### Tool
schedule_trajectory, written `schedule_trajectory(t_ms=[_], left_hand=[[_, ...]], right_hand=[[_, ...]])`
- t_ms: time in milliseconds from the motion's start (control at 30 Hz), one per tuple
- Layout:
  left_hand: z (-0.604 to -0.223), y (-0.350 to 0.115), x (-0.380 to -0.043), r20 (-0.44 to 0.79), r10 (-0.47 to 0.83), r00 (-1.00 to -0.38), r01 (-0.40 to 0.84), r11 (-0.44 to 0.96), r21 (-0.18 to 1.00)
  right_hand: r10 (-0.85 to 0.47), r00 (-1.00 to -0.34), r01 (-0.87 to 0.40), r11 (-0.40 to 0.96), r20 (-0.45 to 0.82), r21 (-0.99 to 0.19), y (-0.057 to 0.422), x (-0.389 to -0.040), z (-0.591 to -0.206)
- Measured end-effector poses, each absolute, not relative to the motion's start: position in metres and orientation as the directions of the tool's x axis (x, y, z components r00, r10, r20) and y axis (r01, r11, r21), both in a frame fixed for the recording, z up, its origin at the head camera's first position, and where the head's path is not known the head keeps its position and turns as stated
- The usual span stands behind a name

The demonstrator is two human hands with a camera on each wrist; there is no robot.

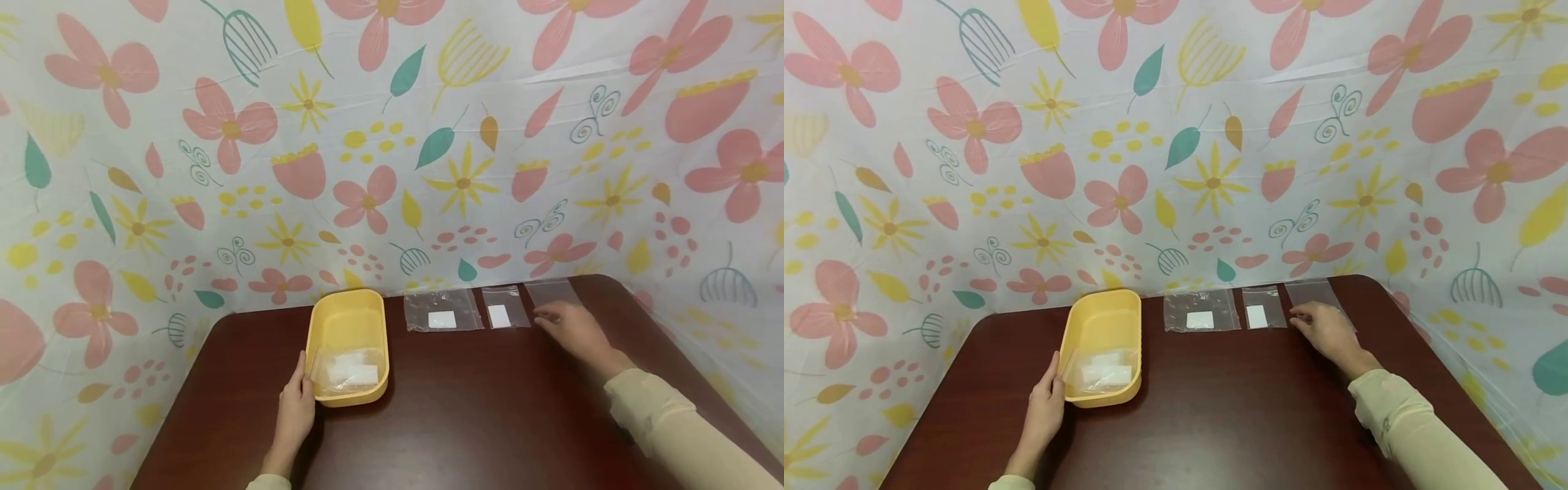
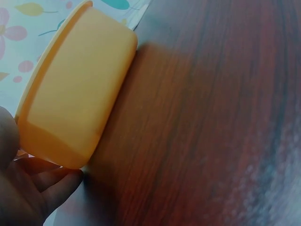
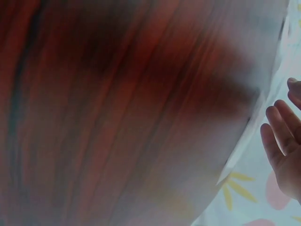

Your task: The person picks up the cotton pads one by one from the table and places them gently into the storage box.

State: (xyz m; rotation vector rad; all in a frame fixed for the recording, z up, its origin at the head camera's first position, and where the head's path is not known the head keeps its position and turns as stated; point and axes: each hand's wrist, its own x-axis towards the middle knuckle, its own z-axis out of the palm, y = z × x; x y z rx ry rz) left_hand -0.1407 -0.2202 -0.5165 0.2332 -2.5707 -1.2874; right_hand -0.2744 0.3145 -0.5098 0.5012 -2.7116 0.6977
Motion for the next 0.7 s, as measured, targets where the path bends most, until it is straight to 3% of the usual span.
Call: schedule_trajectory(t_ms=[300, 700], left_hand=[[-0.515, -0.220, -0.141, 0.162, -0.255, -0.953, -0.024, 0.599, 0.801], [-0.518, -0.218, -0.140, 0.167, -0.263, -0.950, -0.029, 0.608, 0.794]], right_hand=[[-0.193, -0.928, -0.323, 0.841, 0.318, -0.434, 0.331, -0.279, -0.510], [-0.224, -0.929, -0.332, 0.856, 0.296, -0.396, 0.332, -0.281, -0.513]])
